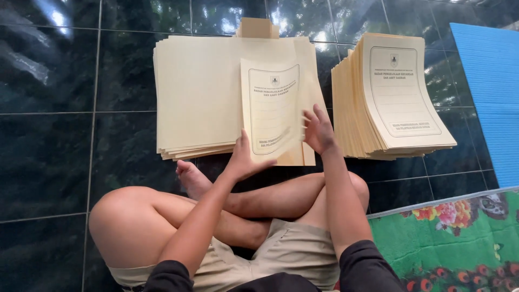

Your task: Folding paper document covers along pre-scored lines and stacking them.

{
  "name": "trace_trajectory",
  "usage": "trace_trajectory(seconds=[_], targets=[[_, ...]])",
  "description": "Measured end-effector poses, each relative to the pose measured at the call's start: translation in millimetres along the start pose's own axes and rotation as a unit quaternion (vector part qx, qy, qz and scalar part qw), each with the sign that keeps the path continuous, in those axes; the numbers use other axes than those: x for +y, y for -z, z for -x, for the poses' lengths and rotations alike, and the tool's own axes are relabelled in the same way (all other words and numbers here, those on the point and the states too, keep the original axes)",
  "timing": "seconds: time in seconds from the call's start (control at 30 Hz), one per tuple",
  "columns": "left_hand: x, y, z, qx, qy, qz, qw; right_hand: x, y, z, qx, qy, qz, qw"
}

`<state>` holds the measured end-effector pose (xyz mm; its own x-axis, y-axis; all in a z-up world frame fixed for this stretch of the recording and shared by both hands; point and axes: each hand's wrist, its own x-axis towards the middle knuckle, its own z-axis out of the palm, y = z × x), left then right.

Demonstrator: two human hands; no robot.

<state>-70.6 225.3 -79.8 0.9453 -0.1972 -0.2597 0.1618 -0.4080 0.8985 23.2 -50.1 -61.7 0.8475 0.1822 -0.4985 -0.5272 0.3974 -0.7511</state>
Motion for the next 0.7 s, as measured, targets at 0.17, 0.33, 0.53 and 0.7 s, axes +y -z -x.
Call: trace_trajectory(seconds=[0.17, 0.33, 0.53, 0.7], targets=[[-21, -22, 3, 0.056, -0.034, -0.166, 0.984, -1, -44, 16, -0.163, -0.011, 0.034, 0.986], [-22, -25, 3, 0.074, 0.053, 0.02, 0.996, 21, -20, -13, -0.087, 0.03, 0.115, 0.989], [25, 2, 17, 0.118, 0.19, 0.349, 0.91, 45, -3, -39, 0.071, 0.068, 0.524, 0.846], [8, 5, 13, -0.109, 0.3, 0.219, 0.922, 51, 6, -49, 0.071, 0.085, 0.604, 0.789]])
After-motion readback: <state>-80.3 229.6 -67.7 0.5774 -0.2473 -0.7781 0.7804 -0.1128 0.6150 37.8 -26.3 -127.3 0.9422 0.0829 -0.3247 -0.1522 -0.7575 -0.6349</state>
